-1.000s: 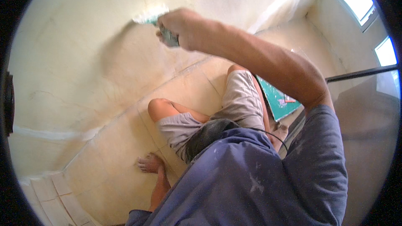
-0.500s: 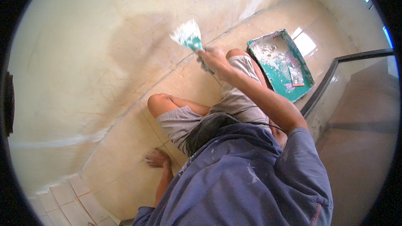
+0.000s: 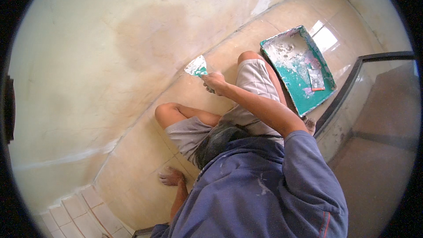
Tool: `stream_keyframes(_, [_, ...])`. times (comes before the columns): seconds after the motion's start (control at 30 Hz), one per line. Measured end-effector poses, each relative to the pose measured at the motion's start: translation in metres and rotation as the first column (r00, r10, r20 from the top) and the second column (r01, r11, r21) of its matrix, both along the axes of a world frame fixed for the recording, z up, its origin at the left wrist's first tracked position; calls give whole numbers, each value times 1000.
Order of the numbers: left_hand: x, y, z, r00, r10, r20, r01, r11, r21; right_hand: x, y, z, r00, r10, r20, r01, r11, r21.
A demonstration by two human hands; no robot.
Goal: The person applies wall putty to a crack in a wall using a putty knife and a paint tray.
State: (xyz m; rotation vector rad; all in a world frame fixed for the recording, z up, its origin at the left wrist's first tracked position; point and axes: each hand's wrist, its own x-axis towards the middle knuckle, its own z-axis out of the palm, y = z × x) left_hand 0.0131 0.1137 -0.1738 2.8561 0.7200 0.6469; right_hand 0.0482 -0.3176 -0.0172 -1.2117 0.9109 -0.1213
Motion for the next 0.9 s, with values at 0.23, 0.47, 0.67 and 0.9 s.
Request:
stream_keyframes(0.23, [-4, -19, 11, 998, 43, -38, -42, 999, 19, 14, -9, -4, 999, -22, 47, 23, 1000, -18])
stream_keyframes(0.47, [-6, -3, -6, 999, -5, -31, 6, 999, 46, 10, -2, 42, 999, 12, 30, -9, 995, -95])
stream_keyframes(0.67, [-3, -6, -10, 999, 24, -37, -21, 997, 75, -1, -6, 109, 995, 23, 97, -14, 996, -93])
stream_keyframes(0.9, [-3, -5, -7, 999, 35, -15, -34, 998, 58, -25, 2, 195, 938, 156, 310, -62, 954, -292])
